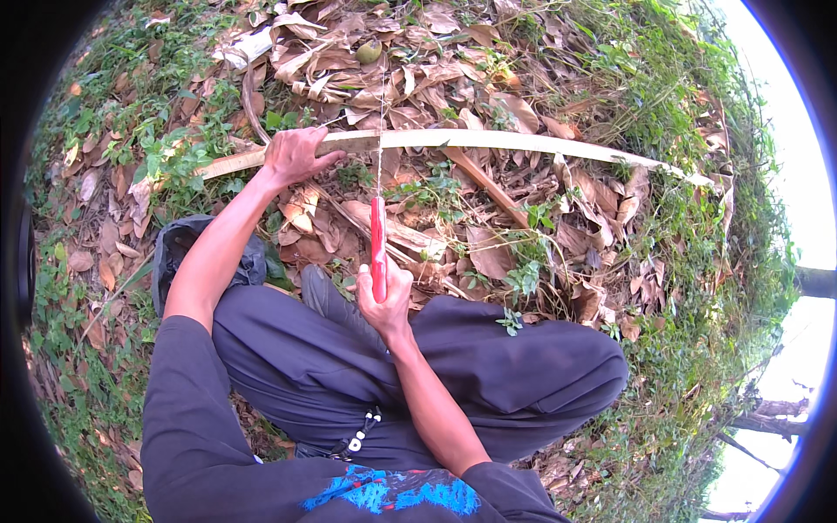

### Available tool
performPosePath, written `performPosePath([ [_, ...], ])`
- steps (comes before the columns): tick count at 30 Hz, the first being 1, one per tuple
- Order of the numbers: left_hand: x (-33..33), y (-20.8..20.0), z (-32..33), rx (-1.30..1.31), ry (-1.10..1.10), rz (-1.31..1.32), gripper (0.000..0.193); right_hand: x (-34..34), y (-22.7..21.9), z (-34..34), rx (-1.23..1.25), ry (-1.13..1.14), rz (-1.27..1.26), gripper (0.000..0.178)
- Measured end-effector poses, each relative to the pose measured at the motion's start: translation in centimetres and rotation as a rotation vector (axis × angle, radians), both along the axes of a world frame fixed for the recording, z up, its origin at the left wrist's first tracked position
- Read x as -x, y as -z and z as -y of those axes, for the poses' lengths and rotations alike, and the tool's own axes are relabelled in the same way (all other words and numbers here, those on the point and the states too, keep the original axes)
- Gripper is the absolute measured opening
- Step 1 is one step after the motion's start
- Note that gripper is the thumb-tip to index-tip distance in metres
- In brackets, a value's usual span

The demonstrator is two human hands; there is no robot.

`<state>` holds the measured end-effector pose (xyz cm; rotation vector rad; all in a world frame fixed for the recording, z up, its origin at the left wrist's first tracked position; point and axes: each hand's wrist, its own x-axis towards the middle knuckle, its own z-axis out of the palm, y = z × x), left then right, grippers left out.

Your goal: The person sits on the ground and uses a red hand saw to cut a long, thin piece of light-colored wood. They hold the wood with their left hand and saw with their right hand, making steady progress through the material.

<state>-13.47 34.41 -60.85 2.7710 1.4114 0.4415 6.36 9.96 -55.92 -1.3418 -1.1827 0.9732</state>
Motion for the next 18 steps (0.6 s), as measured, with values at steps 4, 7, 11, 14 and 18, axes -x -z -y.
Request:
performPosePath([
  [4,0.1,-0.1,-0.2,0.054,-0.022,-0.074,0.063,0.0,-0.1,-0.1,0.007,0.008,0.041,0.013],
  [7,-0.6,-1.3,-0.1,0.105,-0.055,-0.116,0.064,-1.1,1.3,0.4,0.051,0.021,0.015,0.012],
  [11,0.1,0.2,-0.2,0.003,-0.022,-0.072,0.068,-1.2,1.9,1.4,0.044,0.045,-0.044,0.01],
  [14,0.2,0.2,-0.4,0.048,-0.026,-0.112,0.067,-1.2,1.6,1.3,0.032,0.034,0.001,0.009],
  [18,0.1,0.2,-0.3,0.051,-0.029,-0.084,0.066,-1.8,1.8,-1.7,0.066,0.022,-0.065,0.015],
])
